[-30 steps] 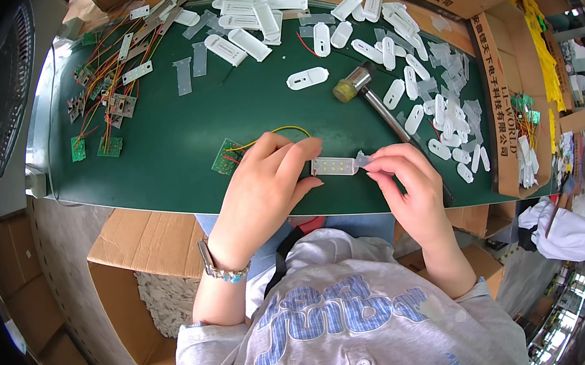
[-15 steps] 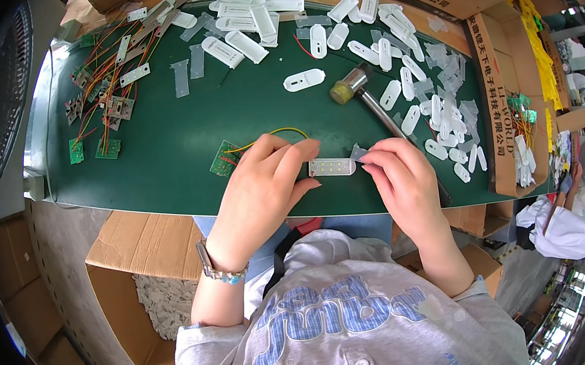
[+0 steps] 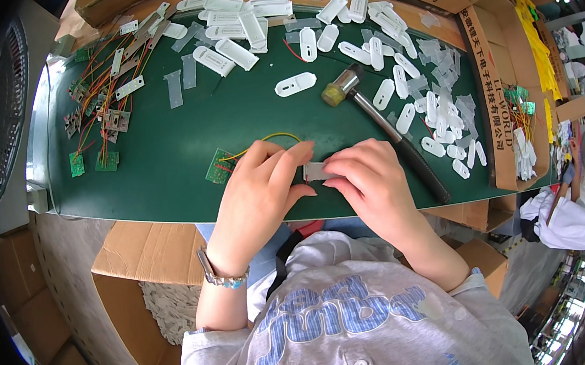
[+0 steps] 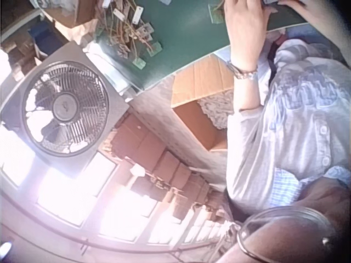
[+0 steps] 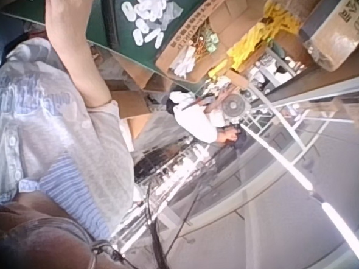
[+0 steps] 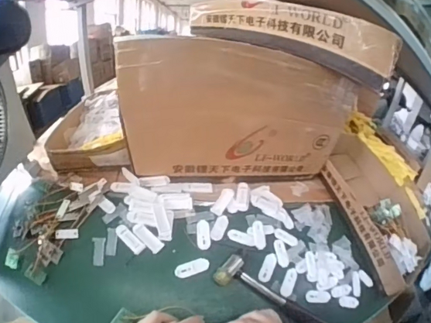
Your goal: The person assembles LED strip boards by hand, attaching plastic mounting clips and electrical wiring to them. The components are secured by hammering them with a nylon hammer.
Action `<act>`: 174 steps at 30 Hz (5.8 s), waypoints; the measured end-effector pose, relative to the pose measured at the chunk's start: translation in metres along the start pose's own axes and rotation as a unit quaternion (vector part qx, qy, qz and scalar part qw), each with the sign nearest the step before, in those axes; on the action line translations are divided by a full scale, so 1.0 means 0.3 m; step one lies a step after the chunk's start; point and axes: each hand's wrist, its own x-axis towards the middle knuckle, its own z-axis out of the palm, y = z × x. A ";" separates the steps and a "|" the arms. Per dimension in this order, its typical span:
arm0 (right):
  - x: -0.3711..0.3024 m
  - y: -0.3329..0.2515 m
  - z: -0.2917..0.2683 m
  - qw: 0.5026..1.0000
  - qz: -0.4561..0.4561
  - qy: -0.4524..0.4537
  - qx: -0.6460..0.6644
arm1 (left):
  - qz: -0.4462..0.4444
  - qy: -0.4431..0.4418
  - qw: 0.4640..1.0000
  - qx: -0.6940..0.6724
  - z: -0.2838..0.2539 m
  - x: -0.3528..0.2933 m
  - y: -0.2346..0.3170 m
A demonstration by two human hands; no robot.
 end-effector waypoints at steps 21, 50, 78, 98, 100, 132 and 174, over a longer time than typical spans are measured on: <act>-0.013 0.009 0.036 0.998 0.045 0.010 0.040 | 0.026 -0.012 0.999 0.034 -0.004 0.002 0.001; -0.123 0.146 -0.333 0.935 0.262 -0.237 -0.036 | 0.040 0.010 0.998 0.054 0.005 0.007 0.008; -0.374 -0.003 -0.359 0.988 0.142 -0.045 -0.040 | 0.042 0.005 0.999 0.018 -0.007 0.003 0.013; -0.233 0.072 -0.294 0.965 0.238 -0.090 0.070 | 0.030 0.042 0.996 0.067 0.013 -0.019 0.003; -0.216 0.110 -0.311 0.959 0.251 -0.119 0.057 | 0.058 0.047 0.994 0.078 0.015 -0.012 0.004; -0.592 0.619 -0.650 0.847 0.390 0.262 -0.249 | -0.023 0.170 0.941 0.293 -0.288 0.352 -0.333; -0.016 -0.045 0.143 0.996 -0.080 0.016 -0.033 | -0.106 0.127 0.906 0.389 -0.522 0.352 -0.721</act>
